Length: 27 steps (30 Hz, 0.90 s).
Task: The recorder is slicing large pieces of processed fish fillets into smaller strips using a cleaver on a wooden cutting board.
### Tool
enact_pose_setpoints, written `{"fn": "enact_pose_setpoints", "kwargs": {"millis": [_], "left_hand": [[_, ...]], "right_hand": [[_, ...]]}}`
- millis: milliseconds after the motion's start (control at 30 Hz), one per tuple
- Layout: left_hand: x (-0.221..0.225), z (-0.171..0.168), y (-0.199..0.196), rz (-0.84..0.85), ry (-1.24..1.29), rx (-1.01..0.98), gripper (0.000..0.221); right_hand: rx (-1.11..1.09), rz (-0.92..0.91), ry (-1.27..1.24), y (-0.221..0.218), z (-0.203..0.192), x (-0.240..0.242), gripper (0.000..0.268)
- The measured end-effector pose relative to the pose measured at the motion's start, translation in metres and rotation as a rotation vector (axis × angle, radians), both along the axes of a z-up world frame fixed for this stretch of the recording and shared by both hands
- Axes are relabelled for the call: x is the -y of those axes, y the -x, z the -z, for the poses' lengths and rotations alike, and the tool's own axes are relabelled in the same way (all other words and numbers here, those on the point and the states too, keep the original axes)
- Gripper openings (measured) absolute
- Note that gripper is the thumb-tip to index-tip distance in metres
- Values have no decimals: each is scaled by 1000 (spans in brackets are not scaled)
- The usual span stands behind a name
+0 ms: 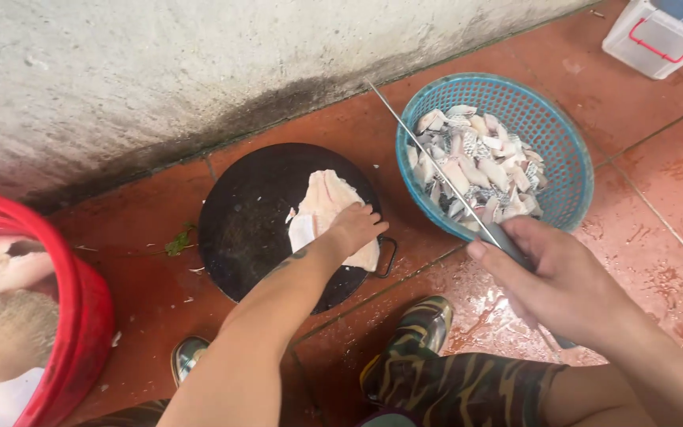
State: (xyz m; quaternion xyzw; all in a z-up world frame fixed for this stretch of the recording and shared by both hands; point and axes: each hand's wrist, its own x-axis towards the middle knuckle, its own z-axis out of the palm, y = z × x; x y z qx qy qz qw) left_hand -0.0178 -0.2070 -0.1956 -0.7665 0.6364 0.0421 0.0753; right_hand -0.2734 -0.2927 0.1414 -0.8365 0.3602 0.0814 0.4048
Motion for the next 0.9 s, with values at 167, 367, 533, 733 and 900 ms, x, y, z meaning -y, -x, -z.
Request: {"fn": "enact_pose_setpoints", "kwargs": {"millis": [167,367,533,733,900], "left_hand": [[33,-36,5,119,-183,98,41],[0,-43,-7,287,-256,196,51],[-28,-91,-31,337,-38,208,49],[-97,-187,-48,108,58,286,40],[-155,-118,-28,165,305,336,43]], "right_hand": [[134,-17,-74,-5,-15,-4,32],[150,-30,-147,-1,-13,-7,29],[146,-33,-191,10,2,3,27],[301,-53,-240,20,18,14,47],[246,10,-256,15,19,2,48]]}}
